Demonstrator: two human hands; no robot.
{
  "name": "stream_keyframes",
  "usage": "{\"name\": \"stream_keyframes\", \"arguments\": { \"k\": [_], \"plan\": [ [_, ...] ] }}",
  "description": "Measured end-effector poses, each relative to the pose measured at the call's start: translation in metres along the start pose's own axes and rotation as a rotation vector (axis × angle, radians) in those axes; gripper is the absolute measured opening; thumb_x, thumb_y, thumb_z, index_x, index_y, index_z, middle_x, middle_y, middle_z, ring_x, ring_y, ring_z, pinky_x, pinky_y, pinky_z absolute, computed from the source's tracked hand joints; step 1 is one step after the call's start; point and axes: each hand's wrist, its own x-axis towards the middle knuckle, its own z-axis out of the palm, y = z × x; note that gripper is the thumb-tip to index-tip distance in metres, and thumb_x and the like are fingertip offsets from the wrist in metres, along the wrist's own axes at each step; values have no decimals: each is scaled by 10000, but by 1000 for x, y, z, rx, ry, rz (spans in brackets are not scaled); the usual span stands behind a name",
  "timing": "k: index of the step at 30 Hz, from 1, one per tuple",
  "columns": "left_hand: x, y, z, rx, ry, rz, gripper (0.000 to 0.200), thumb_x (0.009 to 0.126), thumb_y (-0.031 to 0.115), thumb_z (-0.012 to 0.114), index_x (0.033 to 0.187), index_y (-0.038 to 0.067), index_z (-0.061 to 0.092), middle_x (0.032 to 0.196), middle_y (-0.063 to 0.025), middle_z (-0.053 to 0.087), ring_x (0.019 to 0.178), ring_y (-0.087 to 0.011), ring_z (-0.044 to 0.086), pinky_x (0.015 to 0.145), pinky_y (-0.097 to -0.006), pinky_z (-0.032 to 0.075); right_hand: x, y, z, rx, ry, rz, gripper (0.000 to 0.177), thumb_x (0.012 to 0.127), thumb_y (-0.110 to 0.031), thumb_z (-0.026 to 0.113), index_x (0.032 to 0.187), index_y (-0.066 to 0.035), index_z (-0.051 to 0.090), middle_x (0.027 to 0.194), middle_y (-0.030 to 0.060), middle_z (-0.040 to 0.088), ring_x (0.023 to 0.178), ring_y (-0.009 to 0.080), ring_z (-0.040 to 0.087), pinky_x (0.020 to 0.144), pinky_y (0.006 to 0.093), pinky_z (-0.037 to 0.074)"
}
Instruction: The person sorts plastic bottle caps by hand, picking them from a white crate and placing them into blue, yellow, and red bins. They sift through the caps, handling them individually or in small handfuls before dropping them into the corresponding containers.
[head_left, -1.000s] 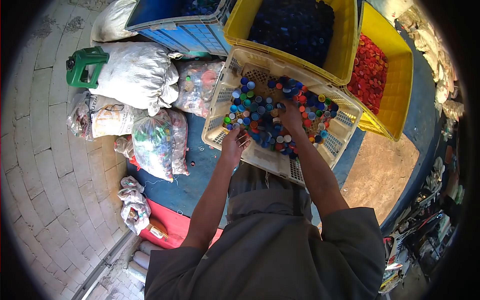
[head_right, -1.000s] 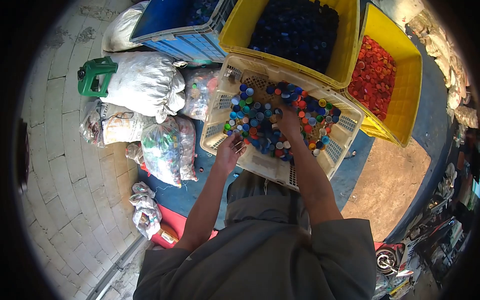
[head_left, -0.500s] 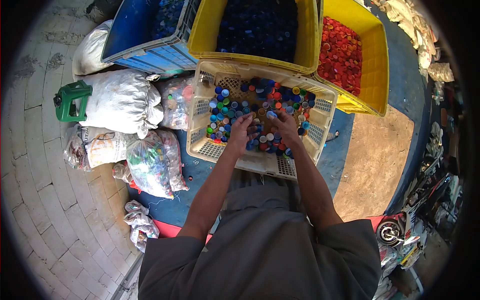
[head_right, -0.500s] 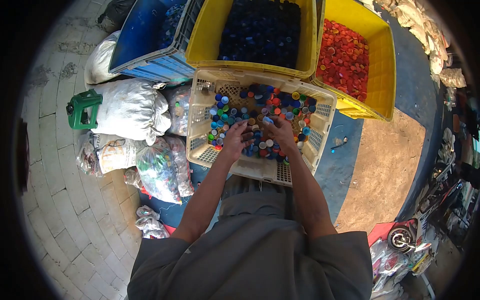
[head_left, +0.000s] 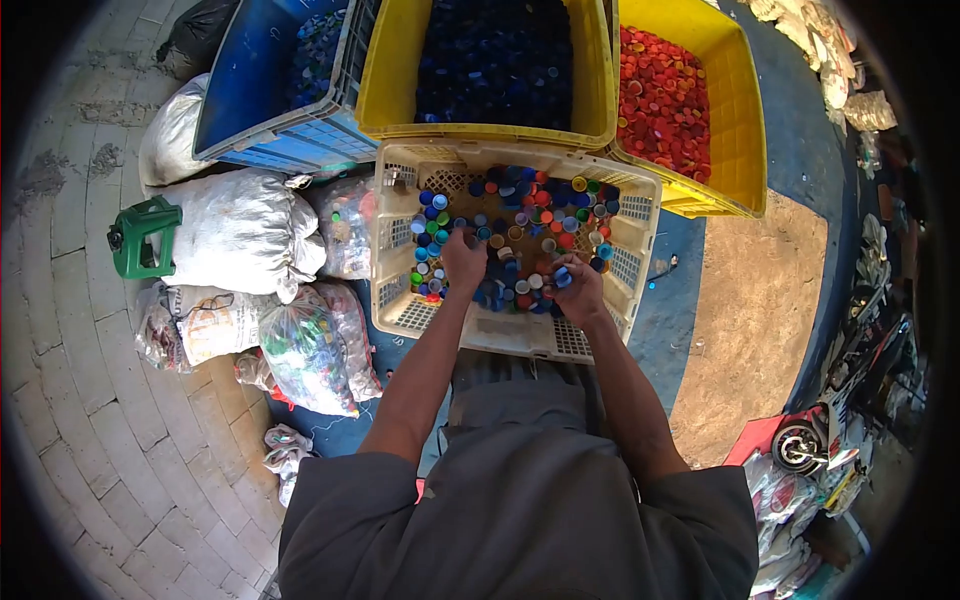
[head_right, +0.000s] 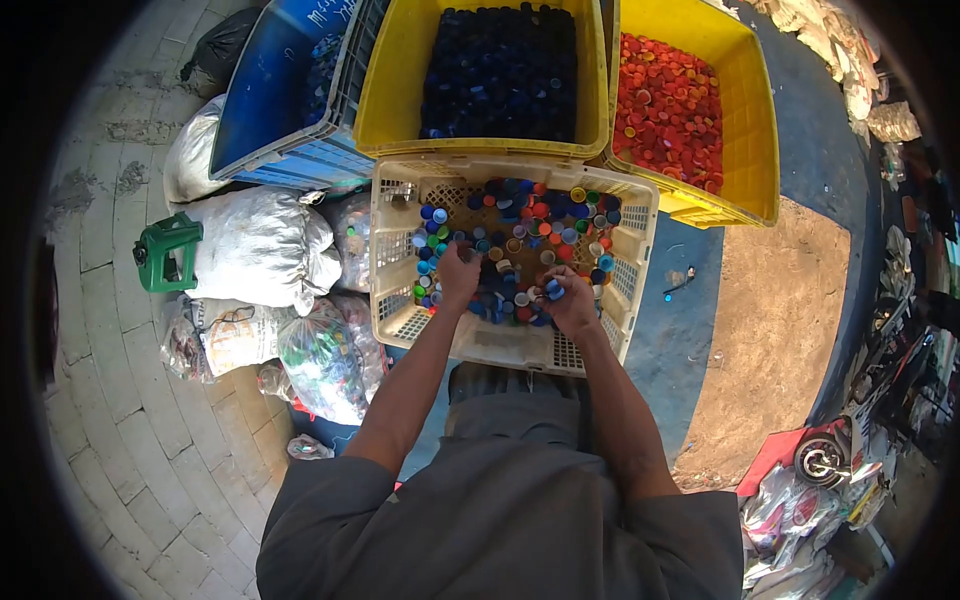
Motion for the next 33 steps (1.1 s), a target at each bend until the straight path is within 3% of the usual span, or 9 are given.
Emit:
{"name": "stream_keyframes", "arguments": {
  "k": [4, 7, 13, 16, 22, 28, 31, 33],
  "plan": [
    [20, -2, 5, 353, 49, 86, 413, 730, 256, 711, 1076, 60, 597, 1112, -131, 594, 1041, -343, 522, 904, -484, 389, -6, 3, -4, 36, 20, 14, 118, 850, -205, 521, 877, -93, 494, 830, 52, 533, 728, 194, 542, 650, 338, 439],
    [29, 7, 6, 462, -11, 112, 439, 750, 392, 690, 1061, 88, 627, 1137, -110, 586, 1126, -344, 451, 950, -477, 344, -11, 8, -2, 6, 77, -3, 125, 855, -221, 522, 874, -100, 496, 811, 41, 524, 703, 185, 522, 634, 330, 426],
    [40, 13, 18, 582, -49, 114, 428, 740, 382, 686, 1081, 131, 624, 1191, -97, 554, 1113, -325, 444, 926, -468, 339, -23, 21, 0, -41, 109, -28, 129, 841, -218, 538, 876, -103, 492, 795, 28, 519, 700, 175, 514, 625, 320, 420],
    [39, 13, 16, 539, -60, 55, 417, 723, 325, 687, 1092, 144, 618, 1207, -88, 536, 1127, -325, 432, 929, -461, 333, -25, 29, -2, -43, 91, -22, 115, 846, -191, 543, 873, -101, 478, 793, 35, 530, 701, 167, 529, 619, 323, 442],
    [32, -5, 15, 508, 16, 201, 414, 708, 245, 686, 1099, 136, 606, 1150, -88, 531, 1108, -323, 438, 933, -474, 336, -24, 34, -4, -87, 89, 2, 116, 858, -187, 556, 885, -102, 481, 795, 30, 533, 695, 153, 536, 609, 315, 447],
    [30, -3, 16, 521, -10, 173, 423, 719, 272, 670, 1100, 107, 593, 1177, -98, 528, 1142, -330, 401, 970, -495, 250, -21, 29, -3, -115, 107, -10, 119, 858, -189, 557, 894, -103, 484, 806, 32, 531, 706, 153, 527, 619, 322, 440],
    [27, 6, 11, 423, 87, 214, 405, 756, 265, 668, 1103, 75, 579, 1103, -90, 573, 1049, -290, 490, 902, -472, 351, -23, 23, -2, -125, 112, -19, 126, 850, -197, 562, 897, -110, 483, 812, 27, 527, 720, 154, 518, 634, 322, 432],
    [29, 15, 4, -66, -67, 71, 360, 798, 253, 654, 1101, 75, 576, 1059, -76, 601, 951, -245, 550, 825, -427, 428, -24, 21, -1, -134, 117, -8, 131, 842, -210, 565, 896, -124, 482, 810, 14, 525, 726, 150, 512, 646, 314, 426]
  ]
}}
